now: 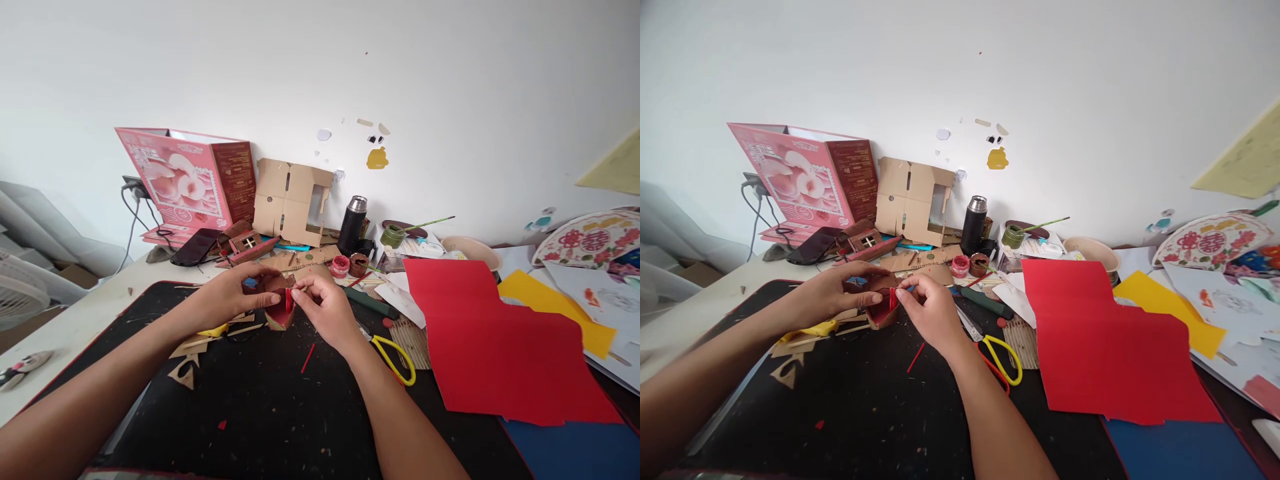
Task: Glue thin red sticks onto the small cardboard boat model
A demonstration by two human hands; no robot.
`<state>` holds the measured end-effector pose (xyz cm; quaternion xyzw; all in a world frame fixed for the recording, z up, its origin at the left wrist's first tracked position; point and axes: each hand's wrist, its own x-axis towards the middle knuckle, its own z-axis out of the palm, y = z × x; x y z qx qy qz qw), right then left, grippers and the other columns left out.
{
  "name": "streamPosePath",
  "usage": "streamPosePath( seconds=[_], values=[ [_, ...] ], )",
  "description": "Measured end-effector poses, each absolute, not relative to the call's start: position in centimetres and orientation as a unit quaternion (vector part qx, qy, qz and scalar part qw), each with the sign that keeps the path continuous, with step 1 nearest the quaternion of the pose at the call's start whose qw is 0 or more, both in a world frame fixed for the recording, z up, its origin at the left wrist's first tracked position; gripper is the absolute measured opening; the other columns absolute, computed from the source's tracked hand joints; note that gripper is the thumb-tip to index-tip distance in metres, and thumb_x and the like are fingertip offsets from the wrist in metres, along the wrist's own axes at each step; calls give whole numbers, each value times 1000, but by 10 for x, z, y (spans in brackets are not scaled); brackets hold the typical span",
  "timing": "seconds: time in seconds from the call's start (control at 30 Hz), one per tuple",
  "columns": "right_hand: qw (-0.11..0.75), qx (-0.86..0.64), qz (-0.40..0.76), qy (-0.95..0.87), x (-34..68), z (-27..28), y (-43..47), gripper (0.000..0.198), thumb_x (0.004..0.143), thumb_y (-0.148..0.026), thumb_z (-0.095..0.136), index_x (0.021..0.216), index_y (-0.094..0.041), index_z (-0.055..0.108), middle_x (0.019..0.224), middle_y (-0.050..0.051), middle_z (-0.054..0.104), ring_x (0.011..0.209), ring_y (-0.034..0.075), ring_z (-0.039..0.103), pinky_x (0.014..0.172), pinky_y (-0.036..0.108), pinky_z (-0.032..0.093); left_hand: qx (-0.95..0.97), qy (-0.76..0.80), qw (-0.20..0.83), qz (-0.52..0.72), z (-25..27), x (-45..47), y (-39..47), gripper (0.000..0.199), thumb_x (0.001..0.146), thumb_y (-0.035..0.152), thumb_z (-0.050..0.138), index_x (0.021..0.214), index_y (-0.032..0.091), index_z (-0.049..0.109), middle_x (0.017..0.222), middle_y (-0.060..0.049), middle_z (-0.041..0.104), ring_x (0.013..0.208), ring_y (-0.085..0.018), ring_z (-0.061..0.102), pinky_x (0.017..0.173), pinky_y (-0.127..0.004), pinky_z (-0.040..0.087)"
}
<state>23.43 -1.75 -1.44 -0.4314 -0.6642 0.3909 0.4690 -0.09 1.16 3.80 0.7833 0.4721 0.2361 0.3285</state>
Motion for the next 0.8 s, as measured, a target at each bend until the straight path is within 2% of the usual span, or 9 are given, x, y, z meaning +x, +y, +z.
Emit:
streamPosePath(
  seconds=[0.13,0.43,0.8],
  values=[
    [470,-427,395,-664,235,-15,-18,21,99,-43,66,101,-23,69,77,-1,66,67,17,59,64,30,44,780,477,327,241,38,0,11,69,81,77,73,127,25,75,130,-8,79,117,-34,73,99,-43,61],
    [466,-424,402,-664,234,-13,-18,17,99,-40,65,101,-23,68,81,0,69,70,18,62,67,31,46,777,484,322,243,37,0,10,72,80,78,74,129,25,74,130,-8,78,117,-34,73,99,-43,61],
    [474,-428,391,-663,234,-12,-19,23,102,-44,64,102,-23,71,82,1,71,72,18,63,67,31,46,773,486,326,246,36,-2,12,71,79,76,76,129,25,74,129,-8,79,117,-34,73,100,-43,60]
  ],
)
